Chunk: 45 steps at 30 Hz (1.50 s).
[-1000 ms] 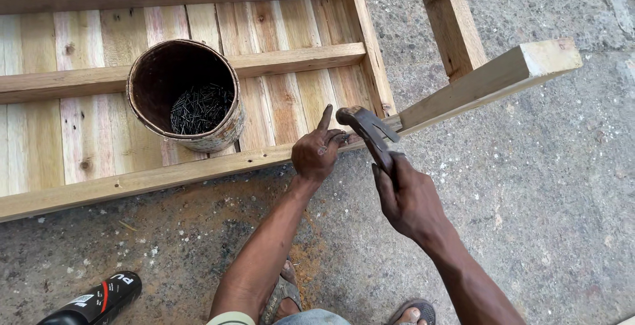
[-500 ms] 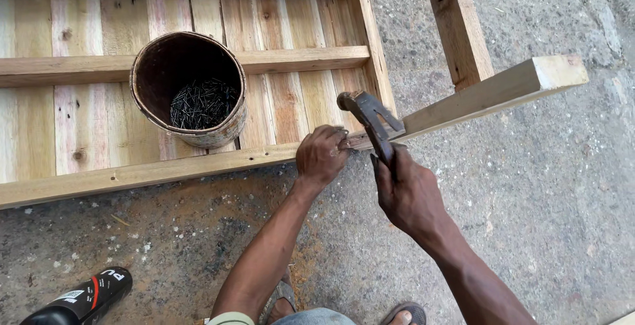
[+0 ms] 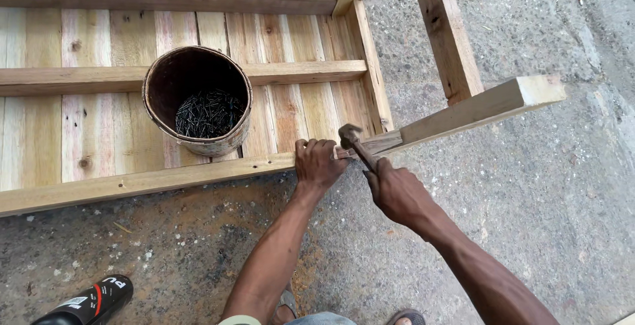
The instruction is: The person assembles a wooden furniture piece by hammering nails into joints, applying adhesive to small wooden blocks, and positioning pieces together on a workshop floor.
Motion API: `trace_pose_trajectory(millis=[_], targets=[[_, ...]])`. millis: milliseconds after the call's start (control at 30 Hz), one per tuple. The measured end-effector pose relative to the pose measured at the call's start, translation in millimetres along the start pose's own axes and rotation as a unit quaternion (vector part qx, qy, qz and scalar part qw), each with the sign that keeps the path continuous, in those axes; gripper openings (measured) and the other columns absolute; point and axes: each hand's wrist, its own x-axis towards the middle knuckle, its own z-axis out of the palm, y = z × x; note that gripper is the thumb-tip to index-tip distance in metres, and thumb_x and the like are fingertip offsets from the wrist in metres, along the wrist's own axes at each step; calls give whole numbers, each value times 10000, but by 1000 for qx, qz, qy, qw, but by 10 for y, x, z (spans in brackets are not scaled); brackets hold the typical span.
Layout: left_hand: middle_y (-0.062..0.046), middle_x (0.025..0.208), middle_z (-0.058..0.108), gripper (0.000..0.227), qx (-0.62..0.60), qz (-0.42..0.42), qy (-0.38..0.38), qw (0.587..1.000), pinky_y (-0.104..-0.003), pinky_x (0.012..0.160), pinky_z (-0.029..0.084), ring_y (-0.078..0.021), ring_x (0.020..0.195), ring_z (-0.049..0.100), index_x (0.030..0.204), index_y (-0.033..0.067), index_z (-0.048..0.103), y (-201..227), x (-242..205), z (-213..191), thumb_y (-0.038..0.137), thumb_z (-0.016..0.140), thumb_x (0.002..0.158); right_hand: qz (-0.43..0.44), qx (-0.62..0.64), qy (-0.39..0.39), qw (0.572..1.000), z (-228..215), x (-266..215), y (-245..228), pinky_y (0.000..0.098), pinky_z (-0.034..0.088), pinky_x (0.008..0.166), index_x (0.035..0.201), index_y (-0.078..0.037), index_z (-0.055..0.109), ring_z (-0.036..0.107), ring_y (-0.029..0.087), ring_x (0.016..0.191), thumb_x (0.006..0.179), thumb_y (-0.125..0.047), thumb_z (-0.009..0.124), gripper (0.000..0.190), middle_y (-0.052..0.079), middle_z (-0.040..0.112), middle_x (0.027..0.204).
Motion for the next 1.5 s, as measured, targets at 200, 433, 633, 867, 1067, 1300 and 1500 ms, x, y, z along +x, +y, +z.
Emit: trace_pose_trajectory(millis=[200,433,633,867,1067,1300,1500], targets=[[-102,765,802,296,-8,-30,-7,999,-514,876,575,-325,808,813,885,100,841,320,142,-723,334,817,705,44,82,82,992,-32,-254,-285,646,619,728,1114,-13,643,778,567,818,1141,-454,522,459,355,754,813],[-77,570,674,203,35,12,67,997,-505,687,561,-331,616,776,677,124,731,329,178,-724,304,818,645,-16,92,135,986,-107,-341,-309,727,482,618,1024,-27,599,719,675,779,1119,-403,555,391,404,700,743],[-102,548,647,251,12,17,74,997,-518,685,548,-363,582,736,679,82,734,274,150,-602,284,795,542,-20,-30,25,999,667,171,513,689,571,626,1086,-89,543,783,576,790,1132,-560,451,481,315,746,781],[-113,622,734,338,4,-12,33,999,-501,732,589,-334,662,787,752,70,809,255,176,-671,387,817,635,-89,75,245,962,532,37,336,688,552,550,1180,-30,575,721,640,670,1126,-394,567,368,373,693,715],[-104,579,701,278,11,13,57,998,-501,713,574,-351,640,774,692,115,759,232,165,-614,350,855,578,1,16,35,999,359,15,125,671,553,661,1097,-66,631,781,585,822,1119,-543,504,494,320,758,782],[-114,601,718,368,-1,-16,44,999,-512,745,586,-364,680,782,708,87,783,271,19,-537,416,875,574,26,-16,0,1000,525,14,235,708,595,789,1238,-54,594,782,601,927,1115,-570,463,547,360,761,873],[-120,620,732,393,-1,-21,45,999,-531,761,584,-378,697,786,744,67,813,188,166,-584,416,882,578,16,19,55,998,635,145,294,704,582,730,1140,-110,551,782,597,863,1118,-560,463,459,351,747,814]])
